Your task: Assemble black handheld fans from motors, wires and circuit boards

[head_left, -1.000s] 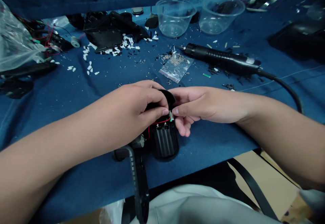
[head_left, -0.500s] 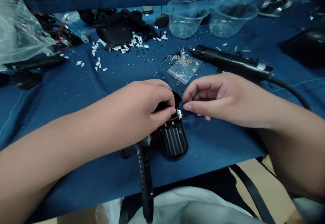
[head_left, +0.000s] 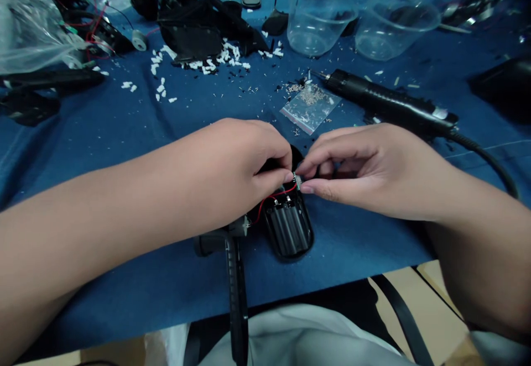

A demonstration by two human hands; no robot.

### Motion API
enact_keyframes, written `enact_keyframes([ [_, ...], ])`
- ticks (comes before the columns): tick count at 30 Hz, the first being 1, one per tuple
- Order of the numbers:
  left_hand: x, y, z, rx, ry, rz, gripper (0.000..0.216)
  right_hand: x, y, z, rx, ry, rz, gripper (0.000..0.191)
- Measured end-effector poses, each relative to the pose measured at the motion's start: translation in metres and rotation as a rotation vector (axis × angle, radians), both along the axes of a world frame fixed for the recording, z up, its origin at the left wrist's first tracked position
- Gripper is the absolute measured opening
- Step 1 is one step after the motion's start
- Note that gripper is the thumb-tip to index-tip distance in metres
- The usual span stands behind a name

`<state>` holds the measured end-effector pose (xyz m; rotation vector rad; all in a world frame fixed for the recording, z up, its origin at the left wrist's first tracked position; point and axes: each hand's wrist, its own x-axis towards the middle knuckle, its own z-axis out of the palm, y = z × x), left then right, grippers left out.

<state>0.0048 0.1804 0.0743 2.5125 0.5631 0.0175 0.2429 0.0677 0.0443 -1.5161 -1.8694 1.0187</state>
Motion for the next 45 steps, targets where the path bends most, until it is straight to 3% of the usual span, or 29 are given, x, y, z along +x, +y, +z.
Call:
enact_keyframes([
  [6, -0.003, 0.001, 0.007, 0.020, 0.041, 0.016, 0.030, -0.002, 0.002, -0.004, 0.009, 0.001, 0.009, 0.028],
  [11, -0.003, 0.001, 0.004, 0.040, 0.055, 0.007, 0.032, -0.003, 0.000, -0.005, 0.021, -0.009, 0.006, 0.028],
  [27, 0.001, -0.004, 0.007, -0.005, 0.111, 0.019, 0.037, -0.001, -0.009, 0.008, 0.070, -0.091, 0.042, 0.018],
  [42, -0.001, -0.011, 0.001, 0.139, 0.054, -0.044, 0.034, 0.001, -0.013, 0.016, 0.008, -0.063, 0.090, 0.015],
  [45, -0.002, -0.014, 0.001, 0.188, 0.064, -0.036, 0.043, 0.001, -0.012, 0.014, -0.016, -0.059, 0.094, 0.016],
])
